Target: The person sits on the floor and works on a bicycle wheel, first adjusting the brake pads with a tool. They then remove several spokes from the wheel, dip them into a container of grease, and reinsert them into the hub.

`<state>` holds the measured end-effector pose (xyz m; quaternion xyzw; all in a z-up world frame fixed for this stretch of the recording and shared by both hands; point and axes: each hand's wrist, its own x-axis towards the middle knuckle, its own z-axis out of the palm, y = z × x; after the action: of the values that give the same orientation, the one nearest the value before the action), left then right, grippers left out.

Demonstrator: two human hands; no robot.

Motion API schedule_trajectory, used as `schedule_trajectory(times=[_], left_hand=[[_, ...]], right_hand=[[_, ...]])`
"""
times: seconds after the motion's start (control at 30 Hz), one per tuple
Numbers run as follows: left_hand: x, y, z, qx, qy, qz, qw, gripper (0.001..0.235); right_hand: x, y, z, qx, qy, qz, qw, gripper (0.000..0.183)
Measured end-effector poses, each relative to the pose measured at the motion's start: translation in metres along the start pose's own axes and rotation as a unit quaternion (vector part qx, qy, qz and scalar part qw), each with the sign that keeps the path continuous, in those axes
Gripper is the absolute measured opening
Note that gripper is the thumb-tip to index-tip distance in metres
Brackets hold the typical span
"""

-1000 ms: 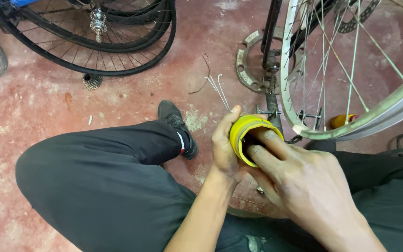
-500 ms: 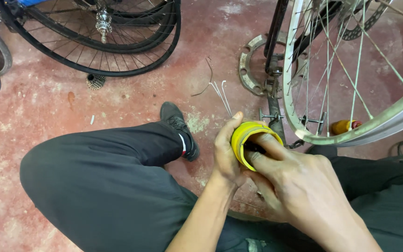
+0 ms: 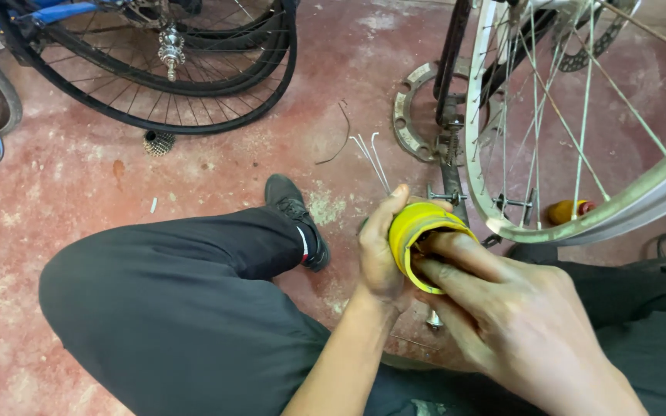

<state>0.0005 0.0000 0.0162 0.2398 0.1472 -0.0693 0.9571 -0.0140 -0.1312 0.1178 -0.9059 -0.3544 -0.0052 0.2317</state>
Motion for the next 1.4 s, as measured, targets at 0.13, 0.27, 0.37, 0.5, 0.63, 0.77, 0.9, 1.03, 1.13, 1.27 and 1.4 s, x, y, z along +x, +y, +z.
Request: schedule_trajectory(times=[0.13, 0.27, 0.37, 0.5, 0.63, 0.77, 0.9, 1.03, 1.13, 1.27, 1.4], left_hand=[[0.000, 0.000, -0.004, -0.039, 0.017, -0.027, 0.999, 0.050], [0.000, 0.002, -0.006, -0.047, 0.044, -0.032, 0.997, 0.051], [-0.001, 0.001, -0.004, -0.058, 0.070, -0.025, 0.996, 0.050], [-0.002, -0.001, -0.001, -0.072, 0.084, -0.025, 0.994, 0.047], [-0.004, -0.001, 0.002, -0.080, 0.079, -0.021, 0.993, 0.046], [-0.010, 0.000, 0.004, -0.111, 0.084, -0.013, 0.990, 0.041], [-0.007, -0.004, -0.002, -0.128, 0.078, 0.005, 0.989, 0.039], [-0.003, -0.013, -0.013, -0.222, 0.024, -0.007, 0.975, 0.039], [-0.001, -0.015, -0.019, -0.271, -0.069, -0.010, 0.960, 0.044], [0.000, -0.009, -0.019, -0.309, -0.128, 0.004, 0.942, 0.050], [0.000, -0.005, -0.020, -0.272, -0.150, 0.009, 0.951, 0.057]], right_hand=[[0.002, -0.006, -0.008, 0.008, 0.038, -0.024, 0.999, 0.028], [0.001, -0.004, -0.009, 0.045, 0.041, 0.001, 0.998, 0.031], [0.002, -0.004, -0.011, 0.042, 0.025, 0.019, 0.999, 0.035], [0.002, -0.004, -0.010, 0.048, 0.019, 0.016, 0.999, 0.038], [0.002, -0.006, -0.010, 0.076, 0.046, 0.004, 0.996, 0.040], [-0.001, -0.006, -0.009, 0.142, 0.063, 0.023, 0.988, 0.042], [-0.005, -0.009, -0.012, 0.164, 0.074, 0.035, 0.983, 0.043], [-0.004, -0.010, -0.012, 0.187, 0.057, 0.041, 0.980, 0.042], [-0.003, -0.011, -0.004, 0.162, 0.047, 0.030, 0.985, 0.043], [0.003, -0.017, 0.007, 0.084, 0.031, -0.015, 0.996, 0.043], [0.002, -0.022, 0.015, 0.033, 0.032, -0.016, 0.999, 0.043]])
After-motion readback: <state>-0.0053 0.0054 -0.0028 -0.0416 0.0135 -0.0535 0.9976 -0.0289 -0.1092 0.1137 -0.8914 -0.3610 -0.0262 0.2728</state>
